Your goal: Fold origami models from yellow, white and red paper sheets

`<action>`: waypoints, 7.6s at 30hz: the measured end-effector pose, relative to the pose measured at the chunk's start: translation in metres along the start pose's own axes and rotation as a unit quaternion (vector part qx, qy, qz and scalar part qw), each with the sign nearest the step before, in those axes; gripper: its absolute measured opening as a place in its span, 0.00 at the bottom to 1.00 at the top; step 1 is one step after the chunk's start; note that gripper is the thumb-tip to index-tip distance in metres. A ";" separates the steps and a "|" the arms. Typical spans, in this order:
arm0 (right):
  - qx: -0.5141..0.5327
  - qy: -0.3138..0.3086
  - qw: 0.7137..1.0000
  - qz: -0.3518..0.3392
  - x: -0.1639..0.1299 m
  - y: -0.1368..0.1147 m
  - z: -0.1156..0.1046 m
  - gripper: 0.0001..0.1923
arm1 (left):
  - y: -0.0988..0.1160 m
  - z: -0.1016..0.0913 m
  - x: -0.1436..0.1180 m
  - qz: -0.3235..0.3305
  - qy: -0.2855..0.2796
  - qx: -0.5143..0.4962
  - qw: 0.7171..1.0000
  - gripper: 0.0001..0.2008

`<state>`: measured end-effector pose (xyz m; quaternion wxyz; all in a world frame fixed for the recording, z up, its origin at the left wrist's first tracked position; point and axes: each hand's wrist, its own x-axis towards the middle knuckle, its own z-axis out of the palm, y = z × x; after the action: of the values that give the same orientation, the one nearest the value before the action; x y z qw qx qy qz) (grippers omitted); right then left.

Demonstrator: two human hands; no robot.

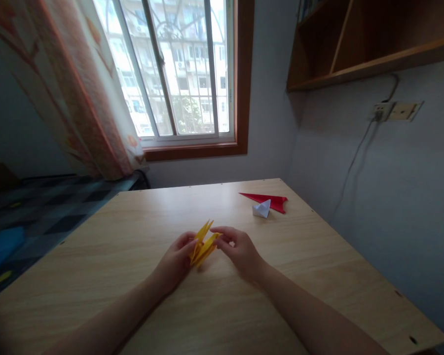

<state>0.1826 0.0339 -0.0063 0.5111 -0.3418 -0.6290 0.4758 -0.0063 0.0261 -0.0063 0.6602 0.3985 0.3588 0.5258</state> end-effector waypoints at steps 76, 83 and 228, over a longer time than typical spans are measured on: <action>0.124 -0.038 0.988 0.089 -0.001 0.001 0.007 0.16 | -0.006 0.004 -0.008 0.136 -0.060 0.263 0.953 0.13; 0.044 -0.001 0.999 0.012 -0.005 0.001 0.009 0.12 | 0.000 0.004 -0.007 0.259 -0.089 0.350 0.896 0.13; -0.015 0.043 0.999 -0.030 -0.008 -0.011 0.010 0.13 | -0.002 0.005 -0.009 0.201 -0.028 0.204 0.958 0.18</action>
<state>0.1756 0.0203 0.0017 0.5465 -0.3502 -0.6238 0.4354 -0.0027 0.0164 -0.0051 0.4550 0.6037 0.3523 0.5517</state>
